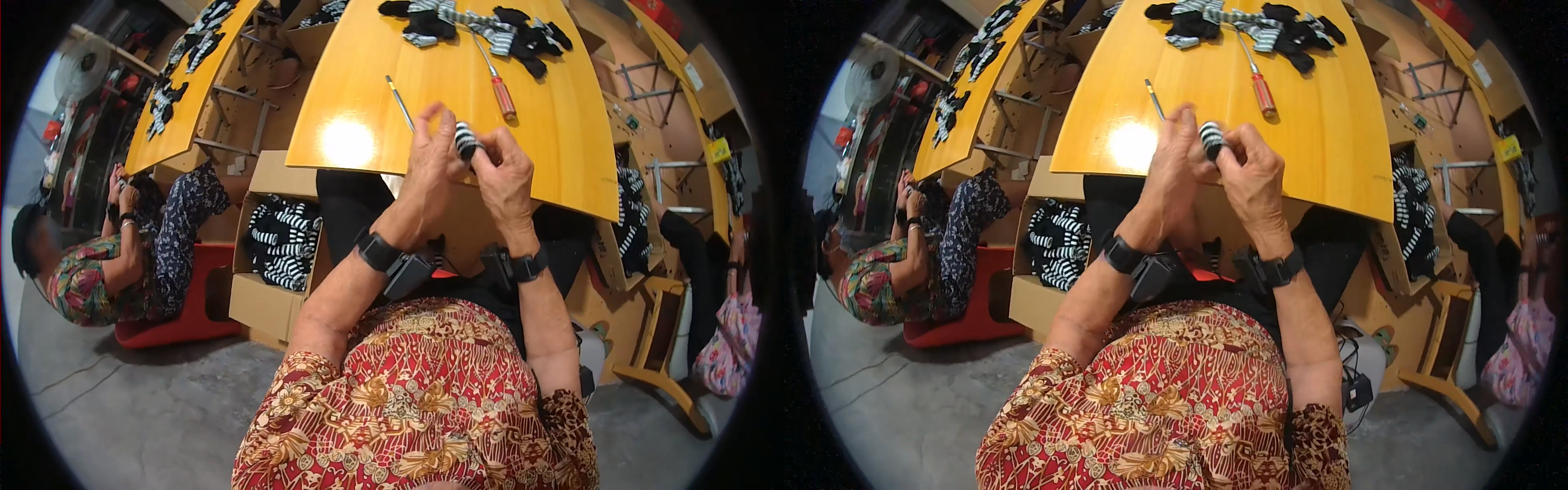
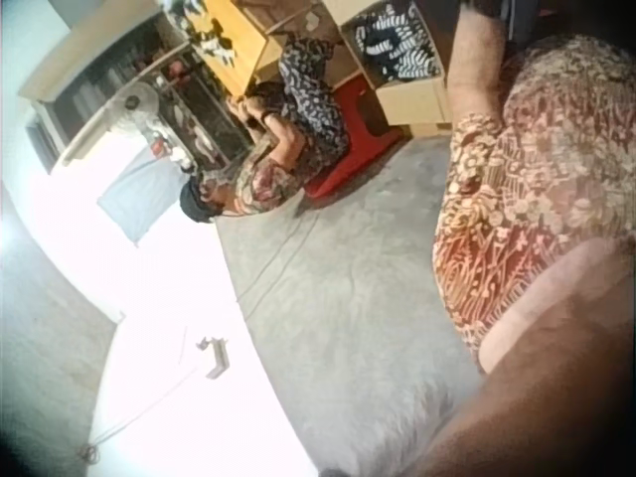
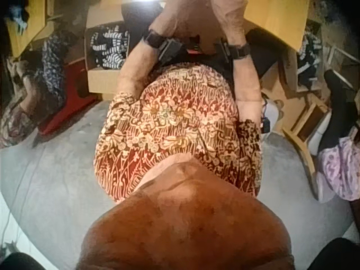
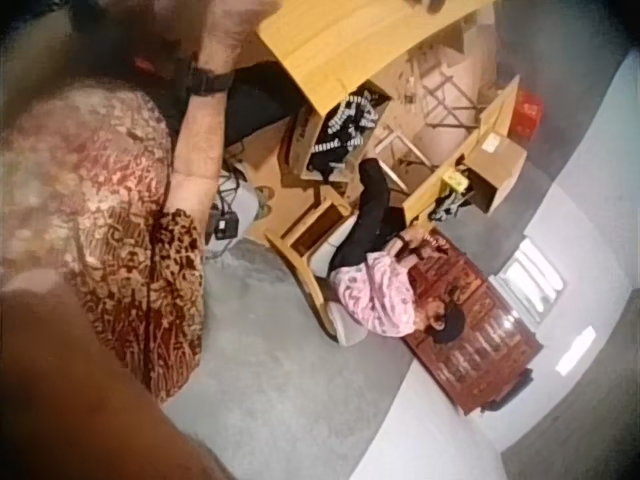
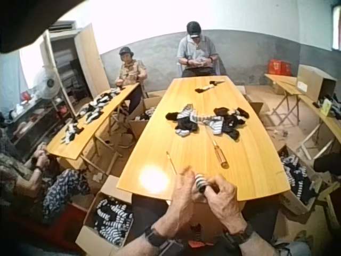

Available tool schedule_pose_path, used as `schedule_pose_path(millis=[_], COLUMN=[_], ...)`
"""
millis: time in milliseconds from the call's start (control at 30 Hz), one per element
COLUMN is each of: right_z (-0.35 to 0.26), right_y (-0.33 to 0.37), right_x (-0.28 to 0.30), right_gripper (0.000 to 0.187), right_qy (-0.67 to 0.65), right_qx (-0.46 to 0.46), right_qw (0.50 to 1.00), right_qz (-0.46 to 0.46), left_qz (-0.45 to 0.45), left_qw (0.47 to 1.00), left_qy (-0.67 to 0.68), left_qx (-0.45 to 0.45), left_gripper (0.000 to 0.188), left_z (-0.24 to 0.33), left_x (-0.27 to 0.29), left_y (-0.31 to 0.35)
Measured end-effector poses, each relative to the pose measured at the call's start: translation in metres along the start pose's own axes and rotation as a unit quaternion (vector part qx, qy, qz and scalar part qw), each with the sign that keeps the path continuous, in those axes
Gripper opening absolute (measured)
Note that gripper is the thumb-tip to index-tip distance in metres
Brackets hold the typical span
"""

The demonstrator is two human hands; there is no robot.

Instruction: The person sits at a low height and uses a red-handled tool to stretch and inspect black and white striped socks. They pull the sock over the tool, adjust the fabric, and then remove the sock to inspect it. The person repeats this process with another sock, handling them one at a time.

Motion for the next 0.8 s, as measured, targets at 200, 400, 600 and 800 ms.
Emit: schedule_pose_path(millis=[200, 400, 600, 800], right_z=[0.017, 0.01, 0.027, 0.023], right_y=[0.004, 0.001, -0.006, -0.006], right_x=[0.006, 0.016, 0.025, 0.027], right_gripper=[0.011, 0.011, 0.01, 0.01], right_qy=[-0.108, -0.129, 0.052, 0.172], right_qx=[-0.065, -0.148, -0.007, 0.047], right_qw=[0.992, 0.977, 0.992, 0.972], right_qz=[-0.006, -0.081, -0.114, -0.156], left_qz=[-0.081, -0.078, -0.068, -0.12], left_qw=[0.942, 0.925, 0.89, 0.879], left_qy=[-0.272, -0.345, -0.423, -0.433], left_qx=[-0.179, -0.142, -0.158, -0.159], left_gripper=[0.027, 0.015, 0.01, 0.01], left_z=[-0.008, 0.002, -0.006, -0.009], left_x=[0.022, 0.008, 0.019, 0.025], left_y=[0.01, 0.006, 0.006, 0.0])
Point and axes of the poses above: each hand's wrist, its own y-axis away from the middle knuckle, its own x-axis out of the back of the hand, z = x × y, the point moved 2 cm from there along -y, towards the middle knuckle, and after that the axes turned 10 degrees about y, right-handed, at the moved point
